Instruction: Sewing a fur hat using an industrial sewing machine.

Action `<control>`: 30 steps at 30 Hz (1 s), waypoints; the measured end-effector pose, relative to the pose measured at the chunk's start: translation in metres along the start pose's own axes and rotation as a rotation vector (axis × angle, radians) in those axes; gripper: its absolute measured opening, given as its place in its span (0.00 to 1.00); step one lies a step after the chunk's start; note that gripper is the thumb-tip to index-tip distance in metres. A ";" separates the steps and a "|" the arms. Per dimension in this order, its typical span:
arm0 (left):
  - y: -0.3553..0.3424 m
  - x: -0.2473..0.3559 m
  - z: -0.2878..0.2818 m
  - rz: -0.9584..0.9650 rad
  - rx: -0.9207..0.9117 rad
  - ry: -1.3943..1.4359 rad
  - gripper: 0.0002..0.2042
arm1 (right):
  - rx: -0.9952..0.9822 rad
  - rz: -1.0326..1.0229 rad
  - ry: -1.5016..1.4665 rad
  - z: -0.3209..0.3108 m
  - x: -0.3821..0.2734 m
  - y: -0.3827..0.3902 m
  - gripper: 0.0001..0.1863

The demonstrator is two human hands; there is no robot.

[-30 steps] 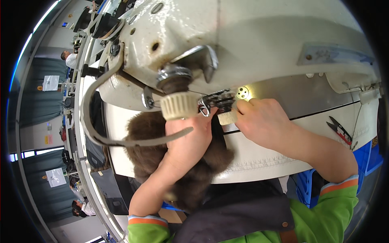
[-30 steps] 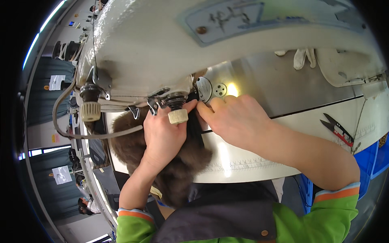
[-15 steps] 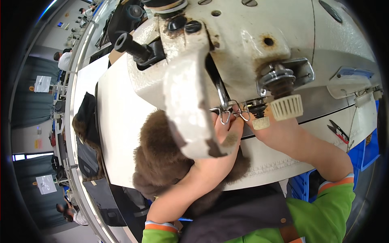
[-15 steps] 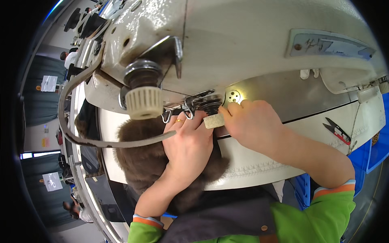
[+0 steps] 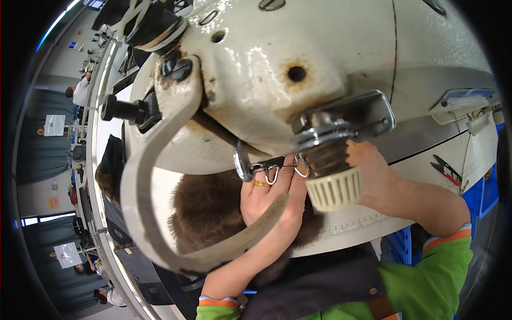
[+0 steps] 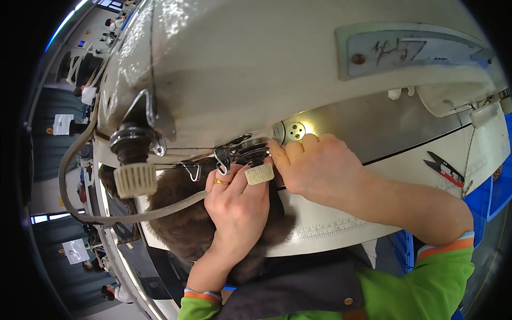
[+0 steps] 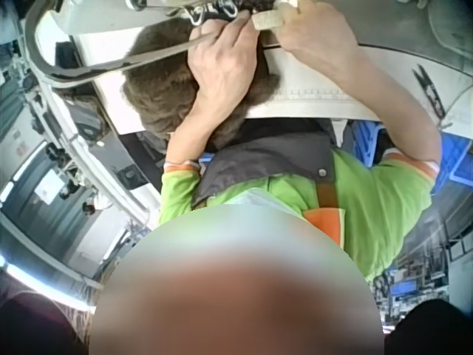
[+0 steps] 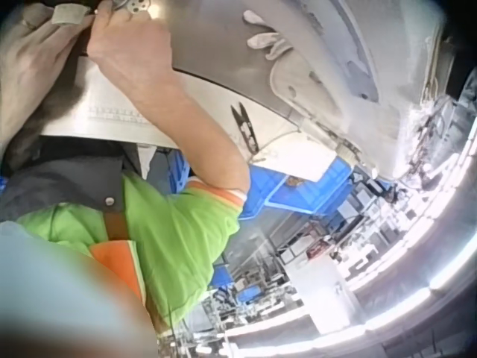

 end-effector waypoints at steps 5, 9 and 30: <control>-0.008 -0.001 0.008 -0.016 -0.089 0.033 0.12 | 0.083 -0.006 -0.033 -0.008 0.006 0.001 0.16; -0.009 0.002 0.008 -0.025 -0.179 -0.043 0.12 | 0.078 -0.048 0.101 -0.014 0.004 -0.002 0.15; -0.011 -0.004 0.010 -0.015 -0.139 0.039 0.06 | 0.070 -0.019 0.122 -0.017 0.001 -0.006 0.08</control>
Point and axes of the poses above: each hand's wrist, its own y-axis away from the middle knuckle, its own z-axis out of the palm, x = y × z, the point moved 10 cm from there along -y, towards the middle knuckle
